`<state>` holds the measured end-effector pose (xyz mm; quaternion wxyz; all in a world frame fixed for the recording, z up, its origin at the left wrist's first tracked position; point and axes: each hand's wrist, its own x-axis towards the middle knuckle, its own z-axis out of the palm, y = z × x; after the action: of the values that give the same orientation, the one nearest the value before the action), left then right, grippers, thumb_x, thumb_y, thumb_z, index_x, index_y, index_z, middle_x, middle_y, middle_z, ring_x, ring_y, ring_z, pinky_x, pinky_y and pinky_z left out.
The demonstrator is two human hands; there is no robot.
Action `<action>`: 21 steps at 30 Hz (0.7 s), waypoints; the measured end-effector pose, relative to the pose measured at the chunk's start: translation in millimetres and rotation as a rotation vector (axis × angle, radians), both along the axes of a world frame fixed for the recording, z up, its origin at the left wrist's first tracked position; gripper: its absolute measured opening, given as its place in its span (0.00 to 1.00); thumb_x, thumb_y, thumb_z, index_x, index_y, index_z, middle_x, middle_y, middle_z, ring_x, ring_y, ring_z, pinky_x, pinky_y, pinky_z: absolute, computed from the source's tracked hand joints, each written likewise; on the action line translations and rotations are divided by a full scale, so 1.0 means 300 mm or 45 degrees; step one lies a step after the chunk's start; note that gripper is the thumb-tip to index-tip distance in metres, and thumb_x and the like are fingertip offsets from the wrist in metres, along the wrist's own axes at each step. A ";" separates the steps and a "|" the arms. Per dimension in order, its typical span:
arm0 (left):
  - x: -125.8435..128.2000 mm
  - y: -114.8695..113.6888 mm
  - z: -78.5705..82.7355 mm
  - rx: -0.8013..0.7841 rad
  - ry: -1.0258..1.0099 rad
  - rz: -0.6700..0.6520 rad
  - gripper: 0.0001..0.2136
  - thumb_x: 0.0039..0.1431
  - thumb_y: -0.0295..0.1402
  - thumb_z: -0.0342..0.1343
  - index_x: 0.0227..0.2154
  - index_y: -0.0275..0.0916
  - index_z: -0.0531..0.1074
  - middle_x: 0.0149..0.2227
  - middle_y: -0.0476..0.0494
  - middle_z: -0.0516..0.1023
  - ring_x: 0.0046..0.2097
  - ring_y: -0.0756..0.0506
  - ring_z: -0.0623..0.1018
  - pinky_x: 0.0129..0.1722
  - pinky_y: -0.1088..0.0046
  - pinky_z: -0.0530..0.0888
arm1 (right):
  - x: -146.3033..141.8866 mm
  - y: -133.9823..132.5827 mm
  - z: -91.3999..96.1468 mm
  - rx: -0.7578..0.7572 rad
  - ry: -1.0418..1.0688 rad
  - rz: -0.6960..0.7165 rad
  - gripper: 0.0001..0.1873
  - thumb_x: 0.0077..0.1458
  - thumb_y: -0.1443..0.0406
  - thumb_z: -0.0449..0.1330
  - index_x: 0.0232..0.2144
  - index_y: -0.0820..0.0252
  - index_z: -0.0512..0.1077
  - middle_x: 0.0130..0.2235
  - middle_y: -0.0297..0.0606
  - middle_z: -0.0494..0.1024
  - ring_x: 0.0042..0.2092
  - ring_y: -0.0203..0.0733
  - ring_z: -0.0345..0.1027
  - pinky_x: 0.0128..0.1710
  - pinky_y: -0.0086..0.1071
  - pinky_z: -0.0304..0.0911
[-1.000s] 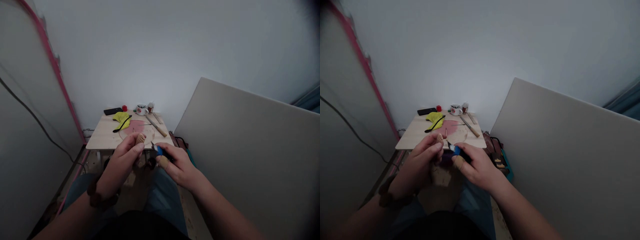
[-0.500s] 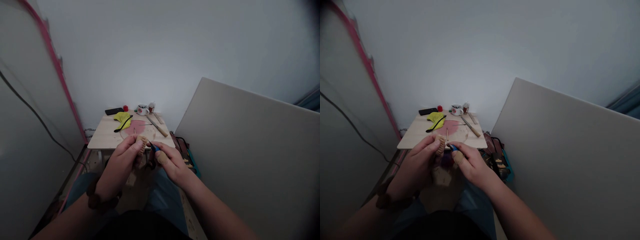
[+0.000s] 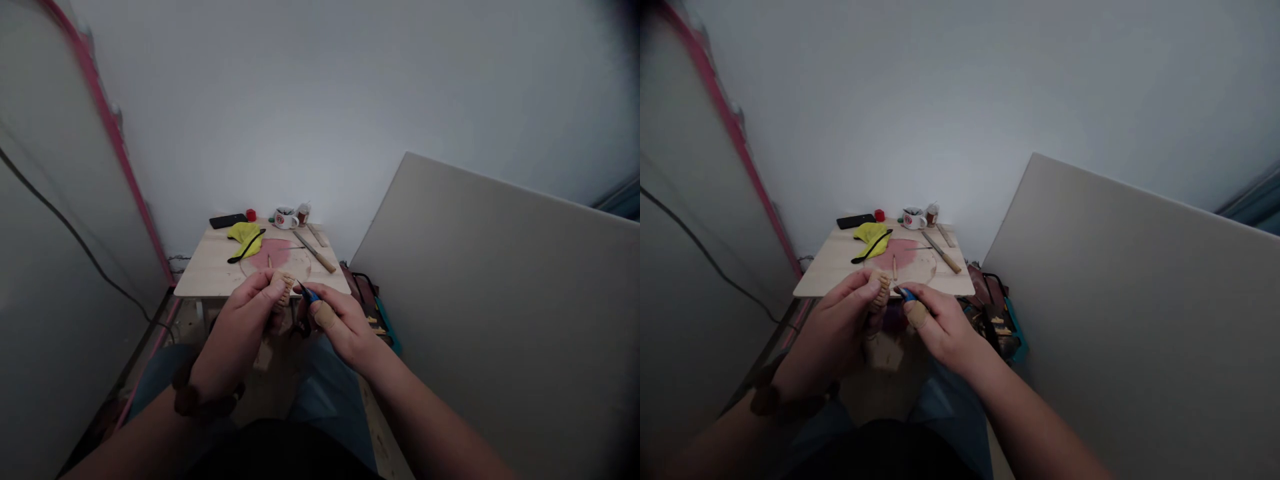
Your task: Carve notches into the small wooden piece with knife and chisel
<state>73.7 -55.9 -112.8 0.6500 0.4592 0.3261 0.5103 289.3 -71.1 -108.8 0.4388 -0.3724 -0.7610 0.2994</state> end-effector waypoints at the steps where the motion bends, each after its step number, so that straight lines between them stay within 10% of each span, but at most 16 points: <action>1: 0.001 0.001 -0.003 0.000 0.003 0.000 0.12 0.76 0.46 0.65 0.40 0.44 0.78 0.31 0.52 0.72 0.31 0.48 0.69 0.30 0.76 0.67 | 0.001 0.001 -0.001 -0.004 0.003 0.000 0.22 0.83 0.50 0.57 0.65 0.48 0.83 0.46 0.38 0.86 0.49 0.45 0.80 0.56 0.38 0.76; 12: -0.045 0.032 0.018 0.090 0.221 -0.056 0.13 0.76 0.47 0.64 0.41 0.43 0.78 0.31 0.49 0.79 0.32 0.47 0.74 0.32 0.74 0.70 | 0.018 0.051 -0.086 -0.242 0.208 -0.194 0.24 0.78 0.43 0.60 0.59 0.52 0.78 0.42 0.38 0.86 0.32 0.40 0.73 0.33 0.35 0.71; 18: -0.171 0.097 -0.092 -0.025 0.301 0.123 0.15 0.74 0.46 0.64 0.35 0.42 0.80 0.28 0.48 0.75 0.31 0.46 0.72 0.29 0.74 0.69 | 0.110 0.365 -0.174 -0.253 -0.225 -0.524 0.26 0.79 0.46 0.52 0.56 0.58 0.77 0.43 0.41 0.88 0.32 0.40 0.76 0.35 0.34 0.74; 21: -0.240 0.122 -0.206 -0.199 0.175 0.180 0.14 0.67 0.47 0.71 0.35 0.42 0.80 0.31 0.49 0.76 0.30 0.48 0.70 0.26 0.75 0.67 | 0.137 0.580 -0.223 -0.260 -0.489 -0.584 0.18 0.78 0.51 0.62 0.55 0.59 0.81 0.51 0.44 0.88 0.47 0.46 0.82 0.50 0.41 0.80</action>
<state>1.6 -19.3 -174.7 0.6223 0.4170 0.4402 0.4950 330.5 102.8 -175.6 0.3034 -0.6262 -0.6922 0.1915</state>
